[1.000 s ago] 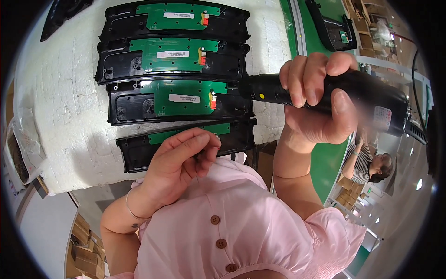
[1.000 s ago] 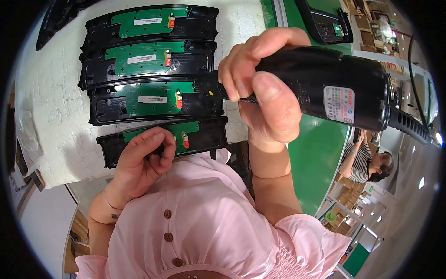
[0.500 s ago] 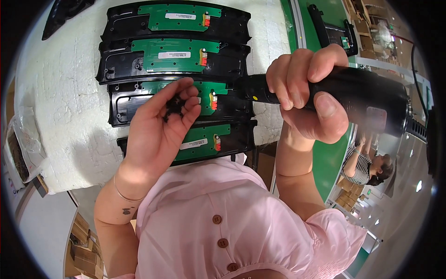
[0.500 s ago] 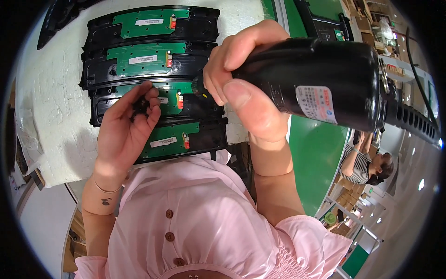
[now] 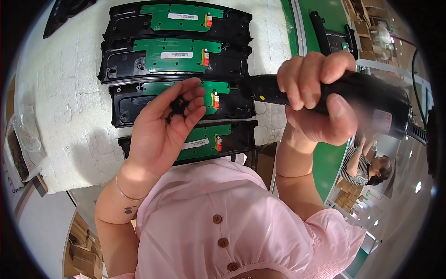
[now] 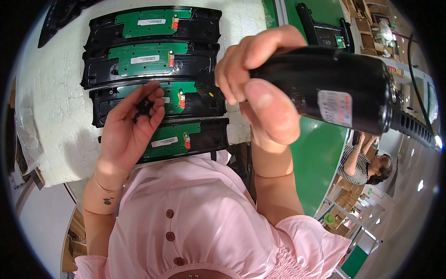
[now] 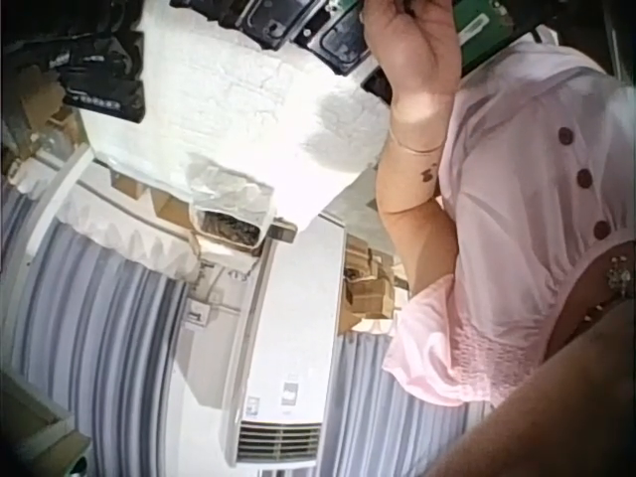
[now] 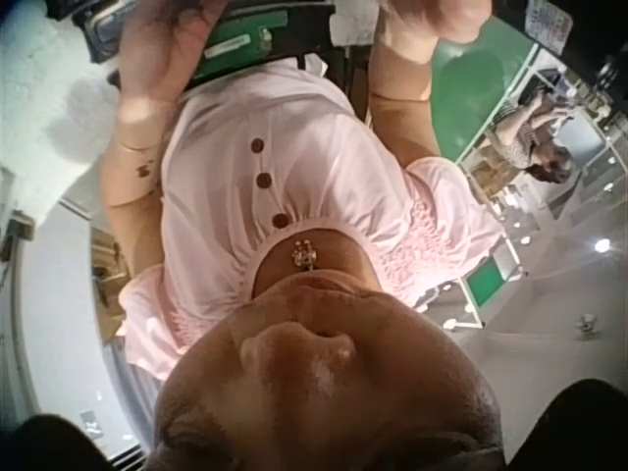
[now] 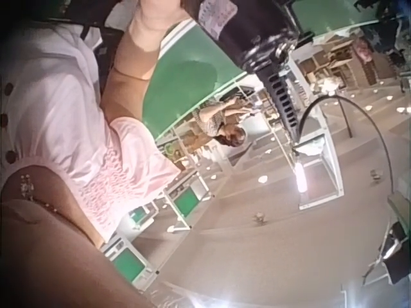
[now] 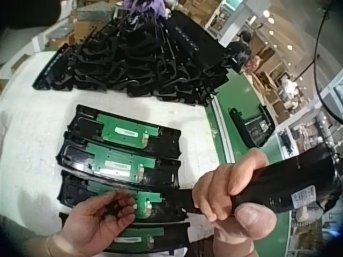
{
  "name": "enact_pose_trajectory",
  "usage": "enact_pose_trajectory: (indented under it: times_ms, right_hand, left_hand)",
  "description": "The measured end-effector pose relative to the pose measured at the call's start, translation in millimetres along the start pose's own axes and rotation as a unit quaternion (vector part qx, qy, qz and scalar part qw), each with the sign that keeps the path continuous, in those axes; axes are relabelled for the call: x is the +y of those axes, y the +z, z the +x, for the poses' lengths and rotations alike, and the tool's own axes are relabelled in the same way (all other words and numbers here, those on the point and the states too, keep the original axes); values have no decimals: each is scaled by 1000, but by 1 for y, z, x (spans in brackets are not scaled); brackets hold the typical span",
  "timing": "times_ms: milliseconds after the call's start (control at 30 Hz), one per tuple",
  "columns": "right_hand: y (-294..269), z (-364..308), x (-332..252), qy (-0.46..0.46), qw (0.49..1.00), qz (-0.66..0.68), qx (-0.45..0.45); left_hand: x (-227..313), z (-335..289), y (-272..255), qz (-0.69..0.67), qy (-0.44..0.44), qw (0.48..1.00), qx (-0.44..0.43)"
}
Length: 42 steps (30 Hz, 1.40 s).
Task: Assembling circuit boards into plastic housings and securing them with screws using an electric screwdriver.
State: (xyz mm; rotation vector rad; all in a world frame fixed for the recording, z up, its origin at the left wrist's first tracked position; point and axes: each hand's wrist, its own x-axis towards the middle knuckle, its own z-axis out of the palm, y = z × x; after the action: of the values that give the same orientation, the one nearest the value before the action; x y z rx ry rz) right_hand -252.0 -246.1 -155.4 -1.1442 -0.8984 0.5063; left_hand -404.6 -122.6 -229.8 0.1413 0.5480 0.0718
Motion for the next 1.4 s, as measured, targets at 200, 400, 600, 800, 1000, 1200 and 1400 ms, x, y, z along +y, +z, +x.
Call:
enact_pose_trajectory:
  times_ms: [200, 400, 600, 800, 1000, 1200, 1400]
  right_hand:
    - [-19, 2, -22, -76, 988, 127, -54]
    - [-16, -1, -23, -90, 988, 122, -31]
    - [-2, -1, 1, -54, 995, 79, 2]
    - [-2, -3, 5, -45, 996, 79, 7]
    - [2, -3, 4, -31, 997, 72, -2]
    - [-1, -1, 3, -24, 997, 74, -13]
    - [-12, 1, -11, -97, 989, 97, -47]
  left_hand:
    - [-4, -1, -2, 27, -40, 998, -36]
    - [-8, 0, 7, 61, -66, 995, -42]
    - [-3, 1, 2, 37, -34, 999, -11]
    - [-3, 0, 1, 36, -35, 999, -13]
    - [-3, 1, -1, 25, -38, 999, -22]
    - [-3, 2, -1, 17, -34, 999, -26]
    - [-3, 0, 0, 45, -48, 997, -28]
